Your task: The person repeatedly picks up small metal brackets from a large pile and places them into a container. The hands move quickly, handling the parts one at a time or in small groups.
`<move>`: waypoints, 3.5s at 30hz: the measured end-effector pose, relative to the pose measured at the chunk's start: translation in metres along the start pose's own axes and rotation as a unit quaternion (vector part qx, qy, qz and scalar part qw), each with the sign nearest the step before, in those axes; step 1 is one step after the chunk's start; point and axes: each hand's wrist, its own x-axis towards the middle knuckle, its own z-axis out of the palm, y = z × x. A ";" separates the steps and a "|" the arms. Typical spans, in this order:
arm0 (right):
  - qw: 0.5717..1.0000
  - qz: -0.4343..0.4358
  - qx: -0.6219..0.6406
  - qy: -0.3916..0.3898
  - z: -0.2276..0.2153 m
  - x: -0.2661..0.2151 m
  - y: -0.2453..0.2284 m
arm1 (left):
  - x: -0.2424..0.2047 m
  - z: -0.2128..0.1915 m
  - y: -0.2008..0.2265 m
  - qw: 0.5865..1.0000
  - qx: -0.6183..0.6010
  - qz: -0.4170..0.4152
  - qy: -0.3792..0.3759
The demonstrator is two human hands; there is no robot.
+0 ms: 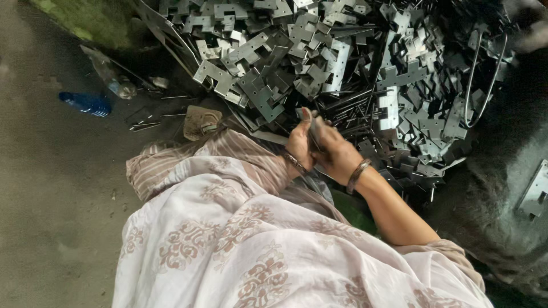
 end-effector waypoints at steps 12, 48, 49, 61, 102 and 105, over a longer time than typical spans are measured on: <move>0.837 0.173 -0.015 0.519 -0.110 -0.150 0.144 | -0.017 0.057 0.193 0.192 0.946 0.195 0.173; 0.927 0.253 -0.118 0.251 -0.096 0.007 0.201 | 0.014 0.073 0.126 0.723 0.630 0.270 -0.090; 0.926 0.269 -0.102 0.243 -0.101 0.001 0.188 | 0.023 0.062 0.112 0.582 0.785 0.210 -0.023; 0.917 0.064 0.243 0.309 -0.110 -0.075 0.085 | 0.032 0.014 0.084 0.139 0.911 0.378 -0.094; 0.988 -0.110 -0.004 0.108 0.021 -0.018 -0.005 | -0.021 0.049 0.016 0.979 0.137 -0.023 0.147; 0.976 0.098 0.147 0.127 0.011 -0.022 0.011 | -0.020 0.048 0.029 0.940 0.342 -0.020 -0.001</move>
